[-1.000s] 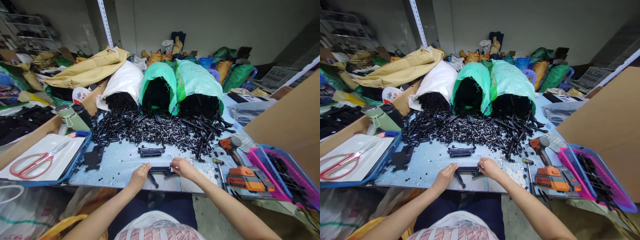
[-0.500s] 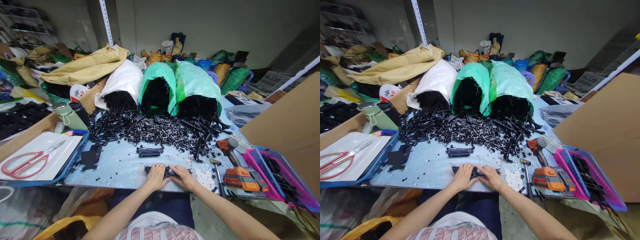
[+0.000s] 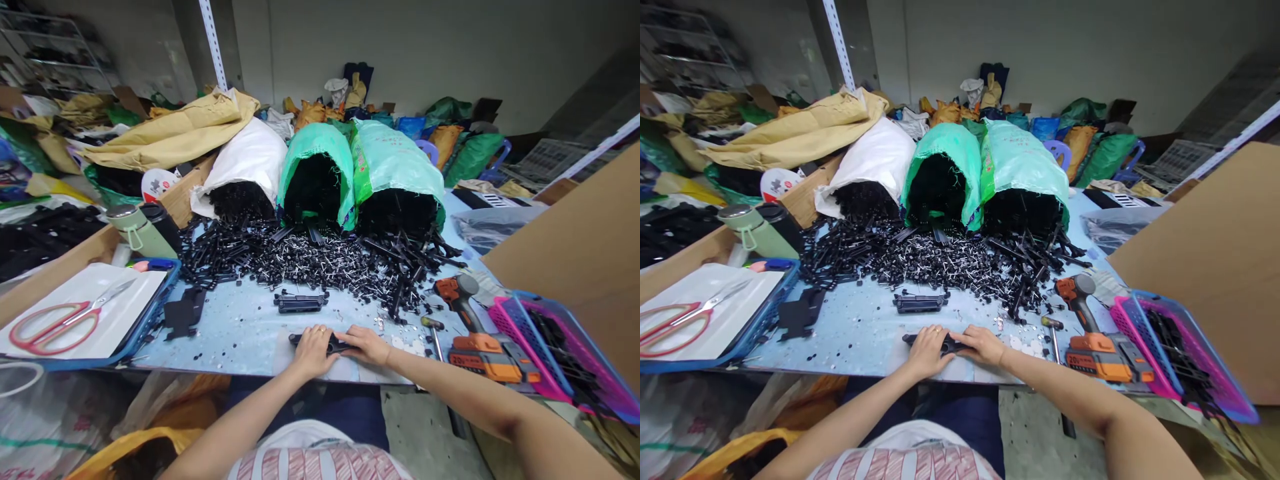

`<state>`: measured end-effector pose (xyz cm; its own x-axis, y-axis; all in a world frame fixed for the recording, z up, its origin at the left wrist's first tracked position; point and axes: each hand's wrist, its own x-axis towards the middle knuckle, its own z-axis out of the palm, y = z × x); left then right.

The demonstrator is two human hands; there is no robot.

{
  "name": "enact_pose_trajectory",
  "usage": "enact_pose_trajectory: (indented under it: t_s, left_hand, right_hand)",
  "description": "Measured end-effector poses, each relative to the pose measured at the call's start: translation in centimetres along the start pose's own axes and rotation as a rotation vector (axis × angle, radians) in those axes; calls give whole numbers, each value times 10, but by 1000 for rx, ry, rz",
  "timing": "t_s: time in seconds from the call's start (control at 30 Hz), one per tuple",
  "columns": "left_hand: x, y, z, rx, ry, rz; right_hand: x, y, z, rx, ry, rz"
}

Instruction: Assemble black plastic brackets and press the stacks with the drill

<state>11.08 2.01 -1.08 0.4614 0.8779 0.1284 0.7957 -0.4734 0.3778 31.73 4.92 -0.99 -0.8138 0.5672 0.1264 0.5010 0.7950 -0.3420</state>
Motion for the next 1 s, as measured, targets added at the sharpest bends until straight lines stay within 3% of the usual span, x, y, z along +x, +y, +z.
enact_pose_trajectory:
  t_s: [0.23,0.47,0.6,0.67,0.73,0.83,0.9,1.0]
  left_hand:
    - [-1,-5,0,-10,-7,38]
    - [3,-8,-10,-26,-4,94]
    - [-12,-8,-19,-45,130,162]
    - [-27,-7,-23,-18,204,67]
    - [-40,-7,-25,40,201,-155]
    - [-47,-5,-25,98,43,-479]
    - [-46,-2,-24,76,-61,-593]
    - [-42,-1,-23,42,-99,-668]
  right_hand:
    - [-5,-9,9,21,72,127]
    - [2,9,-2,53,-15,-98]
    - [9,-2,-10,-32,76,-55]
    - [22,-19,-11,-36,193,-13]
    - [42,-39,-7,9,277,-6]
    - [76,-65,5,70,237,-40]
    - [91,-74,13,107,194,-24]
    - [99,-75,21,179,199,36]
